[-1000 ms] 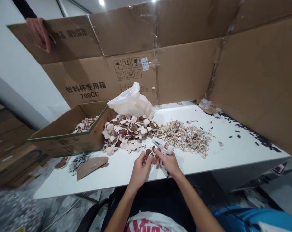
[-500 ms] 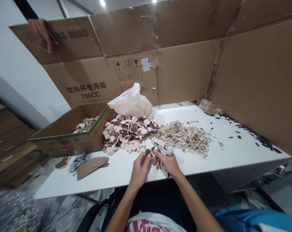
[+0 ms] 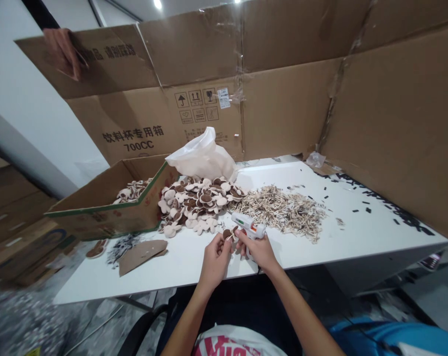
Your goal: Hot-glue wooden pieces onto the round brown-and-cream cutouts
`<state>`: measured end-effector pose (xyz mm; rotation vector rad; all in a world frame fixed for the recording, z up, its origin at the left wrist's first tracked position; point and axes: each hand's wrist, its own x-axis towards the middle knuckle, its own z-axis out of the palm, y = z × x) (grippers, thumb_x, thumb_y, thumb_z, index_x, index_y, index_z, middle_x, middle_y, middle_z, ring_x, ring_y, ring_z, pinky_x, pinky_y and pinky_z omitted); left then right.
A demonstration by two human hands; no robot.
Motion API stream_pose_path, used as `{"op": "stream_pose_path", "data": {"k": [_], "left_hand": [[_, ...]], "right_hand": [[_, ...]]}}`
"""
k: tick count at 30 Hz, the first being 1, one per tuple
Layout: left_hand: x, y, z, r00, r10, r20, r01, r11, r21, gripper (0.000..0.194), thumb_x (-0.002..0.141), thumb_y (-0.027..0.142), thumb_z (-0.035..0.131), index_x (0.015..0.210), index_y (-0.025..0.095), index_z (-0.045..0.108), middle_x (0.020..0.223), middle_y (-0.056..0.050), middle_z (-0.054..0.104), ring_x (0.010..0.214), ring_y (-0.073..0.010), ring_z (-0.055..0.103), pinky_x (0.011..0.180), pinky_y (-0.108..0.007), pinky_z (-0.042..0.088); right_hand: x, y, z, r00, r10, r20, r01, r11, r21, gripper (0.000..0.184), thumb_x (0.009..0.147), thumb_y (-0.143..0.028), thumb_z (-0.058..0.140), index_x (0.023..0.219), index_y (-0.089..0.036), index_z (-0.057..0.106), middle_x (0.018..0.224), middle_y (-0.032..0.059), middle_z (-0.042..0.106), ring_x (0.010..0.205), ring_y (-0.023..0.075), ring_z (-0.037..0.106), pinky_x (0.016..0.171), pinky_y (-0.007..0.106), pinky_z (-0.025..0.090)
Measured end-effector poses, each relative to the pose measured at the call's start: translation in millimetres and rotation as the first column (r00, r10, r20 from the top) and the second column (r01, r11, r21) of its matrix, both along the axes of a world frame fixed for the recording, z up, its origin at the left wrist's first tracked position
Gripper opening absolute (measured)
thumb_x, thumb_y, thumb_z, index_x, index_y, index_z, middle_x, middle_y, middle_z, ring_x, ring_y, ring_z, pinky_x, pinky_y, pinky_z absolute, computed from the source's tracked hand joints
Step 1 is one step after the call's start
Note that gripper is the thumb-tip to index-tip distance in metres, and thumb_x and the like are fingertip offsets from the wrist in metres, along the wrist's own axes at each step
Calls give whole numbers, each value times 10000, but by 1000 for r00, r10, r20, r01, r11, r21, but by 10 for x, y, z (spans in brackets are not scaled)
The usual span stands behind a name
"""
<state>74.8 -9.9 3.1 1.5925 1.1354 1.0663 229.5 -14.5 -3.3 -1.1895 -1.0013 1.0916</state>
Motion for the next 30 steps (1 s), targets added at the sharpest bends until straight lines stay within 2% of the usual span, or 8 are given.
{"op": "stream_pose_path", "data": {"k": [8, 11, 14, 19, 24, 30], "left_hand": [[13, 0, -14, 996, -5, 89, 4, 1000, 3, 322, 935, 492, 634, 980, 174, 660, 790, -32, 684, 642, -137, 553, 609, -230, 430], [-8, 11, -28, 992, 46, 116, -45, 999, -8, 326, 906, 486, 668, 1001, 174, 663, 791, -29, 670, 643, -139, 553, 603, -230, 439], [-26, 23, -44, 989, 91, 119, -90, 996, -12, 332, 898, 494, 670, 961, 169, 685, 790, -38, 672, 651, -143, 556, 606, -237, 446], [-30, 24, -54, 991, 83, 107, -81, 996, -26, 354, 906, 528, 650, 912, 177, 699, 776, -42, 696, 639, -154, 572, 599, -247, 441], [-37, 20, -49, 989, 94, 111, -92, 995, -24, 349, 948, 534, 593, 897, 191, 637, 771, -29, 671, 667, -153, 581, 629, -238, 448], [-55, 27, -89, 983, 139, 124, -132, 989, -59, 386, 996, 557, 505, 842, 208, 561, 730, 9, 598, 554, -110, 473, 534, -215, 366]], "right_hand": [[0, 22, -11, 991, -88, -101, 91, 995, 28, 413, 759, -582, 811, 753, -187, 687, 584, 25, 696, 407, 143, 574, 428, 249, 448], [4, 28, -19, 990, -97, -100, 100, 995, 20, 406, 774, -575, 802, 743, -186, 689, 607, 40, 709, 412, 147, 575, 430, 256, 445], [4, 27, -17, 991, -95, -89, 97, 995, 19, 399, 782, -565, 803, 750, -183, 695, 608, 43, 708, 417, 146, 576, 446, 257, 442], [7, 26, -21, 992, -101, -77, 103, 995, 17, 410, 774, -587, 801, 781, -189, 703, 601, 28, 704, 418, 154, 578, 450, 267, 431], [28, 34, -57, 987, -126, -104, 129, 992, 15, 400, 791, -570, 799, 818, -181, 710, 612, 26, 711, 424, 148, 575, 435, 256, 402], [46, 47, -59, 962, -204, -183, 205, 979, -16, 405, 780, -565, 816, 784, -179, 691, 633, 41, 719, 437, 148, 583, 439, 254, 428]]}}
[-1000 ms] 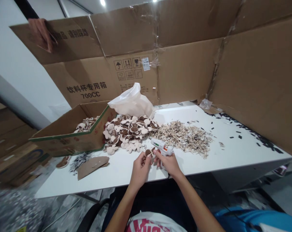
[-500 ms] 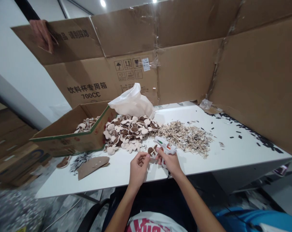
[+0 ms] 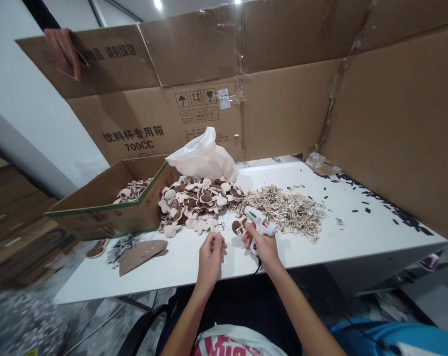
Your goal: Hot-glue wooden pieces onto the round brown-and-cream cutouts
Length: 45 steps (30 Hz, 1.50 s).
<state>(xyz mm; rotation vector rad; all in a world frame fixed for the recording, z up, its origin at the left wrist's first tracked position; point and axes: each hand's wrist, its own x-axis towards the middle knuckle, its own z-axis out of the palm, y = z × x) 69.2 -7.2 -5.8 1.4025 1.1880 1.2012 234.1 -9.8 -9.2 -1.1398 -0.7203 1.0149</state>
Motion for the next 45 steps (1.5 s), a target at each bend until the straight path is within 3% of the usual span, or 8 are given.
{"op": "stream_pose_path", "data": {"k": [3, 7, 12, 18, 25, 35, 45], "left_hand": [[6, 8, -9, 999, 27, -20, -26, 999, 24, 383, 972, 565, 535, 835, 209, 572, 699, 18, 577, 546, -115, 470, 536, -222, 373], [21, 0, 40, 998, 38, -54, -33, 996, 79, 361, 834, 510, 728, 1019, 208, 659, 866, -27, 670, 609, -128, 538, 582, -238, 429], [26, -31, 120, 995, -61, -84, 67, 994, 81, 377, 849, 484, 726, 1094, 199, 696, 940, -56, 718, 631, -132, 539, 591, -244, 427], [19, -53, 133, 979, -146, -140, 158, 984, 82, 310, 929, 483, 649, 954, 180, 711, 763, -13, 652, 601, -120, 473, 565, -231, 367], [8, -45, 95, 984, -134, -117, 142, 988, 58, 361, 951, 496, 615, 774, 188, 551, 652, 31, 527, 593, -114, 436, 566, -216, 350], [19, -42, 91, 986, -104, -132, 114, 991, 73, 405, 963, 498, 587, 720, 196, 471, 631, 45, 450, 605, -117, 421, 575, -216, 331], [5, -34, 68, 985, -60, -160, 78, 991, 109, 381, 993, 461, 542, 728, 199, 465, 637, 43, 458, 604, -120, 412, 574, -220, 323]], "right_hand": [[2, 5, 4, 1000, -8, -13, 8, 1000, 5, 421, 764, -576, 824, 792, -177, 695, 631, 42, 720, 430, 149, 588, 428, 253, 428], [4, 8, -5, 1000, 6, 5, -6, 1000, 3, 412, 762, -574, 818, 799, -181, 700, 630, 35, 720, 425, 146, 587, 428, 253, 416], [-17, -9, 14, 999, 46, 27, -47, 999, 2, 400, 761, -564, 817, 781, -182, 697, 603, 26, 700, 416, 139, 573, 416, 246, 421], [-53, -56, 83, 981, 160, 109, -162, 987, 10, 397, 781, -556, 810, 693, -189, 686, 545, 13, 666, 396, 136, 559, 407, 243, 429], [-34, -75, 58, 943, 269, 198, -274, 962, -3, 444, 843, -580, 747, 651, -184, 686, 550, 21, 674, 434, 138, 589, 504, 252, 486], [-42, -65, 66, 940, 268, 210, -271, 962, -15, 435, 844, -569, 748, 645, -191, 667, 522, 14, 657, 422, 144, 592, 500, 256, 464], [-44, -44, -11, 936, 269, 228, -274, 962, -10, 450, 815, -615, 762, 772, -170, 715, 595, 50, 708, 445, 160, 594, 496, 265, 459]]}}
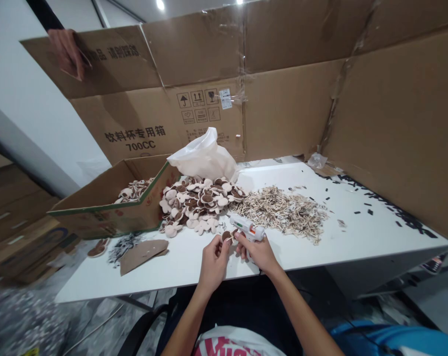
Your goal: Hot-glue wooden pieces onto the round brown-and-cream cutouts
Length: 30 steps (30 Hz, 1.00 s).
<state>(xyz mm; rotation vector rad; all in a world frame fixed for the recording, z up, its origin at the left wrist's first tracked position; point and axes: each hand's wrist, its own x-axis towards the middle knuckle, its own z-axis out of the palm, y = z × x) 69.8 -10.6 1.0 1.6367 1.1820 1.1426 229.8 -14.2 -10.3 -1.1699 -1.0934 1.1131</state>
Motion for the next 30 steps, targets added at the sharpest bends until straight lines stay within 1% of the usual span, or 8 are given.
{"op": "stream_pose_path", "data": {"k": [3, 8, 12, 19, 23, 25, 27, 30], "left_hand": [[-4, 1, -3, 999, -15, 33, 16, 1000, -19, 386, 989, 476, 555, 734, 192, 498, 635, 42, 451, 606, -120, 408, 569, -218, 319], [-1, -16, 47, 995, -68, 67, 70, 997, -25, 367, 1012, 474, 525, 795, 180, 566, 695, 20, 543, 630, -123, 459, 599, -223, 351], [1, -23, 67, 998, -43, 52, 44, 999, -18, 345, 1016, 470, 519, 842, 181, 594, 728, 11, 580, 652, -131, 490, 618, -226, 374], [-6, -31, 59, 999, -21, 35, 22, 1000, -10, 347, 1009, 451, 526, 803, 181, 599, 687, 12, 570, 634, -133, 499, 598, -227, 385], [5, -37, 68, 997, -27, 73, 27, 1000, 3, 258, 991, 422, 572, 1045, 196, 686, 884, -31, 700, 718, -150, 602, 687, -252, 487], [2, -31, 58, 993, -3, 119, 2, 1000, 9, 294, 963, 401, 617, 1175, 208, 681, 1020, -62, 724, 787, -163, 652, 761, -279, 536], [-17, -23, 42, 984, 22, 177, -24, 1000, 7, 341, 933, 387, 657, 1220, 203, 675, 1054, -82, 723, 845, -178, 678, 814, -301, 561], [-91, -23, 34, 964, 83, 254, -80, 997, -25, 335, 899, 384, 697, 1177, 196, 680, 995, -77, 725, 880, -190, 688, 816, -297, 568]], "right_hand": [[-2, -10, 30, 1000, -12, 3, 12, 1000, 0, 436, 825, -598, 758, 743, -173, 708, 595, 47, 708, 443, 151, 595, 495, 255, 455], [-1, -25, 77, 999, -45, -9, 45, 999, -6, 436, 850, -570, 743, 663, -181, 684, 583, 39, 702, 453, 130, 597, 518, 237, 458], [-7, -24, 74, 998, -51, -31, 50, 999, -18, 425, 831, -571, 761, 677, -183, 686, 586, 37, 705, 442, 126, 589, 492, 231, 445], [-9, -19, 53, 999, -43, -11, 43, 999, 2, 386, 829, -544, 774, 714, -184, 696, 583, 29, 701, 442, 135, 595, 495, 239, 461], [-6, -24, 75, 998, -55, -42, 54, 998, -8, 412, 833, -567, 759, 689, -189, 681, 573, 28, 694, 434, 139, 592, 482, 245, 461], [-8, -29, 84, 998, -53, -35, 52, 999, -13, 408, 823, -572, 769, 719, -185, 697, 578, 31, 700, 426, 134, 585, 466, 238, 440], [-12, -32, 83, 998, -51, -33, 50, 998, -25, 422, 818, -587, 768, 735, -178, 709, 584, 40, 707, 424, 136, 586, 458, 239, 434], [-13, -22, 60, 994, -89, -63, 85, 995, -55, 441, 810, -607, 765, 750, -172, 719, 600, 55, 717, 431, 144, 595, 453, 246, 441]]}}
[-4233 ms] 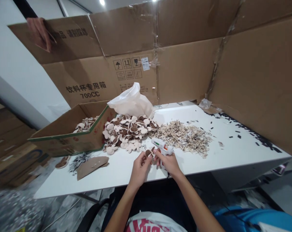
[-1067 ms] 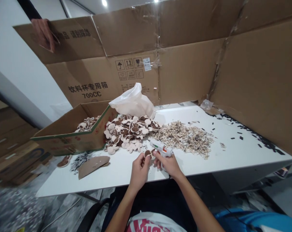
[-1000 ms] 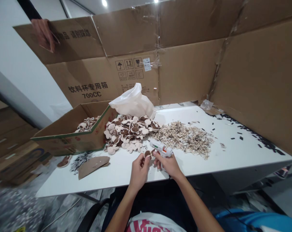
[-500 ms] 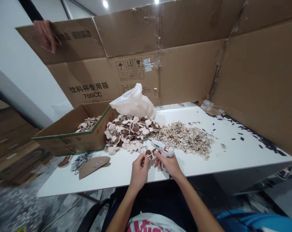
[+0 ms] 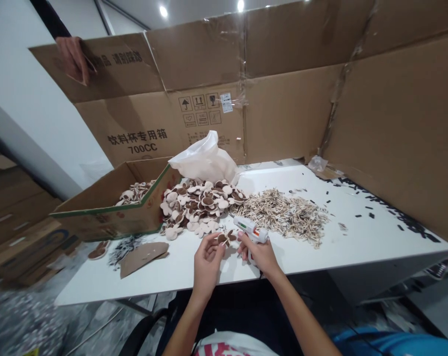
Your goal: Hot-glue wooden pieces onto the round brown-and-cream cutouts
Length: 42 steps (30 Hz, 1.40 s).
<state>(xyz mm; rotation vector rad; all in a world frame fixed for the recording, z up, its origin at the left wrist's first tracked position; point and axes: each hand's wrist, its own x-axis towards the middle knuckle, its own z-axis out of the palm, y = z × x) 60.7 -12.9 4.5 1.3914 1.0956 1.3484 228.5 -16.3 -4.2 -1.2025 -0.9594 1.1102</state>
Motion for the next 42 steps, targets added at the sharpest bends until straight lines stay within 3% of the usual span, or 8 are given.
{"op": "stream_pose_path", "data": {"k": [16, 21, 23, 26, 29, 35, 37, 42], "left_hand": [[-358, -170, 216, 988, -143, 52, 147, 985, -91, 270, 923, 383, 667, 1118, 196, 650, 928, -45, 725, 696, -145, 643, 704, -288, 569], [-454, -125, 290, 994, 103, -31, -100, 991, 91, 284, 894, 368, 703, 1105, 192, 634, 920, -52, 716, 720, -174, 699, 699, -306, 598], [-595, 11, 399, 920, 392, -26, -360, 868, 343, 299, 874, 341, 721, 1115, 187, 635, 990, -69, 711, 778, -186, 716, 738, -320, 604], [-923, 383, 725, 660, 748, 71, -601, 469, 647, 348, 813, 343, 766, 1074, 165, 620, 986, -73, 689, 813, -203, 702, 760, -343, 602], [-1324, 847, 1128, 497, 867, 27, -654, 354, 669, 421, 875, 353, 698, 1215, 144, 566, 1049, -97, 678, 874, -221, 690, 780, -355, 591], [-1527, 1229, 1321, 278, 912, -303, -474, 404, 782, 476, 831, 341, 739, 1227, 122, 592, 1261, -188, 616, 1224, -374, 550, 1073, -542, 415], [-1267, 1155, 1162, 366, 877, -313, -403, 452, 796, 346, 895, 327, 669, 1186, 149, 609, 1215, -162, 627, 1162, -336, 576, 1023, -475, 442], [-453, 1082, 694, 674, 454, -583, -73, 826, 559, 229, 930, 407, 651, 1048, 211, 635, 992, -76, 690, 837, -238, 646, 773, -334, 482]], "right_hand": [[12, 79, -88, 989, -116, -87, 115, 993, -26, 443, 773, -587, 804, 791, -151, 729, 628, 70, 727, 416, 144, 576, 424, 255, 440], [17, 89, -109, 990, -113, -90, 112, 994, -19, 457, 769, -597, 801, 794, -146, 728, 630, 72, 728, 415, 143, 571, 417, 253, 436], [17, 93, -119, 989, -110, -96, 110, 994, -11, 455, 777, -594, 796, 805, -144, 730, 631, 72, 727, 415, 146, 568, 417, 259, 443], [15, 91, -115, 989, -116, -95, 116, 993, -7, 449, 787, -590, 789, 809, -146, 729, 628, 71, 724, 419, 152, 573, 416, 261, 443], [8, 90, -96, 990, -119, -79, 119, 993, -2, 440, 792, -587, 783, 780, -151, 722, 622, 71, 721, 417, 148, 574, 411, 254, 425], [-5, 110, -87, 988, -127, -87, 129, 992, 14, 449, 771, -605, 785, 764, -163, 711, 602, 64, 713, 402, 156, 570, 409, 269, 441], [3, 104, -81, 989, -126, -80, 128, 992, 12, 453, 768, -606, 788, 762, -159, 713, 608, 68, 718, 403, 157, 576, 407, 267, 443], [24, 69, -71, 984, -163, -69, 163, 987, -1, 444, 777, -590, 796, 770, -153, 720, 641, 80, 737, 418, 150, 585, 400, 252, 445]]}}
